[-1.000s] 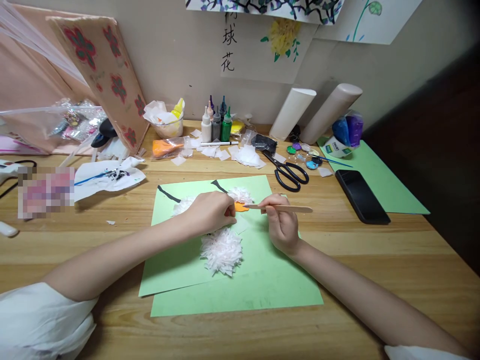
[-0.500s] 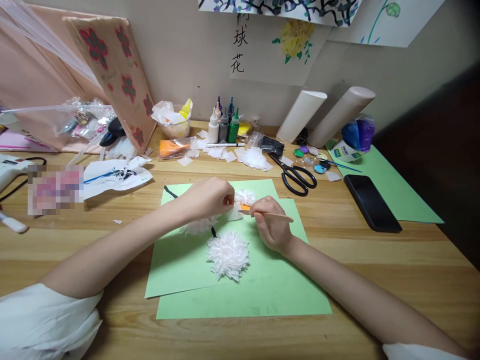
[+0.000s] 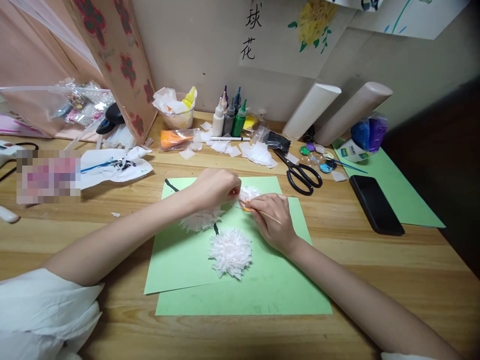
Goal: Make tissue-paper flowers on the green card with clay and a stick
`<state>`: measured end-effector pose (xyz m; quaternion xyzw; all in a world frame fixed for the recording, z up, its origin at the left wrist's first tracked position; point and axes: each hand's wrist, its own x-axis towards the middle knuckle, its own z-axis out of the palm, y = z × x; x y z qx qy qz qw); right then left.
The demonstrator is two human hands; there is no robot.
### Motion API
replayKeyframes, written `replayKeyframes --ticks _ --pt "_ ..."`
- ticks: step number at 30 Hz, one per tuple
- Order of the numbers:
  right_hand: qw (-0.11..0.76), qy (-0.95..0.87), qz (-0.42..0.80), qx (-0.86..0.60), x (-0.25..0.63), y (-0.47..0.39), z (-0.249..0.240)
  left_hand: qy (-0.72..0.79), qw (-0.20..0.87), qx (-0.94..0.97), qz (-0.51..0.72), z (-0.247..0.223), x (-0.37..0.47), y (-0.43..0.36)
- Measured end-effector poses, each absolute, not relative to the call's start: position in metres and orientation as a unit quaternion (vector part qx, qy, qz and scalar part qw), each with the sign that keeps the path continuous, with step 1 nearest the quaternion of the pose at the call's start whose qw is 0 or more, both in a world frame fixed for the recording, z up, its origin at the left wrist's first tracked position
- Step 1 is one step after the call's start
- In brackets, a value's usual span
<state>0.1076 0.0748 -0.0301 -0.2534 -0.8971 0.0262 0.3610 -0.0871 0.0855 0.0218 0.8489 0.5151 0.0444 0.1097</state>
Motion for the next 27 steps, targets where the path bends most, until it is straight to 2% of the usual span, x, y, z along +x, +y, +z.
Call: replayKeyframes --ticks 6,13,19,27 --pt "0.362 -0.893 0.035 -0.264 0.108 0.076 -0.034 0.536 0.095 0.836 0.069 0.019 -0.093 0.088" --pt "0.361 -0.889 0.082 -0.270 0.105 0.078 -0.038 0.594 0.142 0.792 0.004 0.020 -0.107 0.093" --pt "0.380 -0.885 0.112 -0.245 0.107 0.078 -0.040 0.600 0.162 0.783 0.008 0.015 -0.109 0.096" --pt "0.366 -0.894 0.099 -0.238 0.106 0.078 -0.039 0.609 0.169 0.775 0.004 0.015 -0.108 0.096"
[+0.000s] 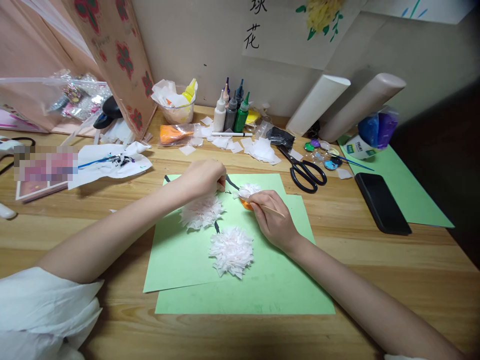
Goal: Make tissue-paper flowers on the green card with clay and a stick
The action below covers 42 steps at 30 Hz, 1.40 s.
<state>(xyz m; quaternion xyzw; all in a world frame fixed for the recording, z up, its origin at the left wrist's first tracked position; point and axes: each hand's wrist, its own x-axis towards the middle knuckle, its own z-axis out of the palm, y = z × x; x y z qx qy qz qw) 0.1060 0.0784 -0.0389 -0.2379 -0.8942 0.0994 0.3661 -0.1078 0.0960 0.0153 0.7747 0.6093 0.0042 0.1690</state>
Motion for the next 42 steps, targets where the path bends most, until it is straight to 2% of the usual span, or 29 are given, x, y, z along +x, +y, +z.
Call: replayKeyframes --ticks 13,20,35,42 --pt "0.374 -0.878 0.130 -0.269 0.1041 0.0794 -0.0385 0.604 0.162 0.780 -0.002 0.0155 -0.1081 0.0971" --pt "0.424 -0.859 0.139 -0.252 0.1090 0.0767 -0.0371 0.610 0.162 0.776 -0.009 0.0164 -0.1083 0.0968" --pt "0.388 -0.878 0.107 -0.259 0.1059 0.0788 -0.0379 0.614 0.165 0.772 -0.014 0.0171 -0.1070 0.0970" --pt "0.384 -0.876 0.128 -0.261 0.1035 0.0792 -0.0360 0.610 0.157 0.776 -0.017 0.0179 -0.1067 0.0966"
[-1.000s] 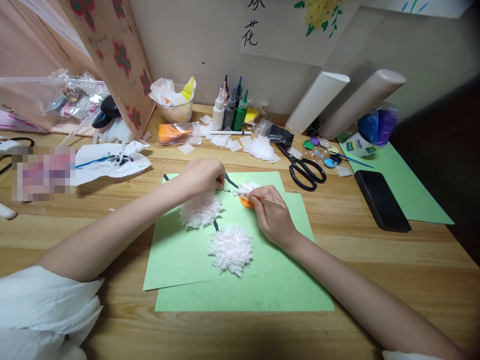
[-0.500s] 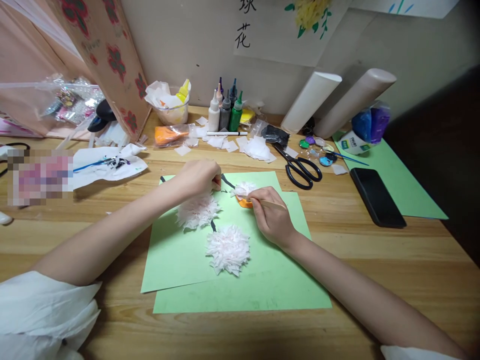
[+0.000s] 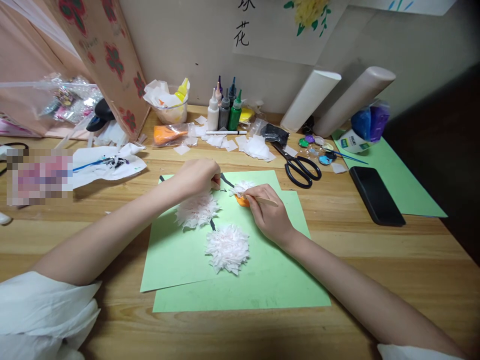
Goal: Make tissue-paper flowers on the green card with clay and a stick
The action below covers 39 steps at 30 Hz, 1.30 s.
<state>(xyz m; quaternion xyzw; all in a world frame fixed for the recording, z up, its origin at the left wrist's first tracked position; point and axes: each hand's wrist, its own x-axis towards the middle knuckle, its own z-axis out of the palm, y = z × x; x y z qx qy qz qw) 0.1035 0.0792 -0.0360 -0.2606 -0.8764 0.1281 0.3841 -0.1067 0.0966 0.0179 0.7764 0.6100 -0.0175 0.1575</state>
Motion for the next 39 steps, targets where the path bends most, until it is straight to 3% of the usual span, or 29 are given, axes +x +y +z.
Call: replayKeyframes --ticks 39 --pt "0.393 -0.868 0.140 -0.269 0.1032 0.0798 -0.0344 0.615 0.162 0.771 -0.018 0.0203 -0.1063 0.0966"
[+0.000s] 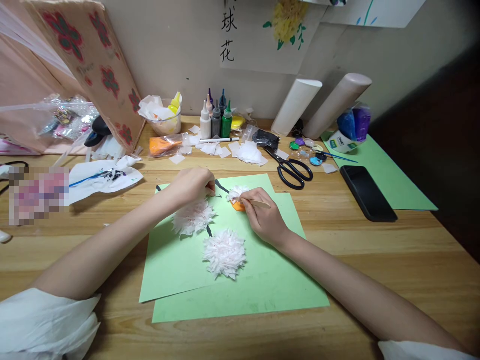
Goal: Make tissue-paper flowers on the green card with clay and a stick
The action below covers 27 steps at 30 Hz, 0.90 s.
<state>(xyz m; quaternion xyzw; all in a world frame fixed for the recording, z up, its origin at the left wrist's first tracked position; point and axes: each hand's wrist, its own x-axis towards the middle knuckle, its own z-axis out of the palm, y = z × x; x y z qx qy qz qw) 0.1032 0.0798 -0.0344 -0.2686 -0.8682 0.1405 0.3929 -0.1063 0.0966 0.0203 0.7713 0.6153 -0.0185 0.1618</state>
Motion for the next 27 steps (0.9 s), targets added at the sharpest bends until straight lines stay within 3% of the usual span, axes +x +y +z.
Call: replayKeyframes --ticks 11,16,22,27 --pt "0.399 -0.865 0.151 -0.262 0.106 0.079 -0.034 0.617 0.180 0.766 -0.009 0.019 -0.107 0.096" --pt "0.447 -0.838 0.165 -0.265 0.109 0.078 -0.034 0.612 0.193 0.767 -0.007 0.021 -0.111 0.096" --pt "0.458 -0.829 0.183 -0.263 0.112 0.079 -0.032 0.705 0.027 0.707 -0.049 0.034 -0.128 0.097" --pt "0.466 -0.832 0.181 -0.242 0.112 0.079 -0.032 0.723 0.028 0.683 -0.099 0.031 -0.137 0.099"
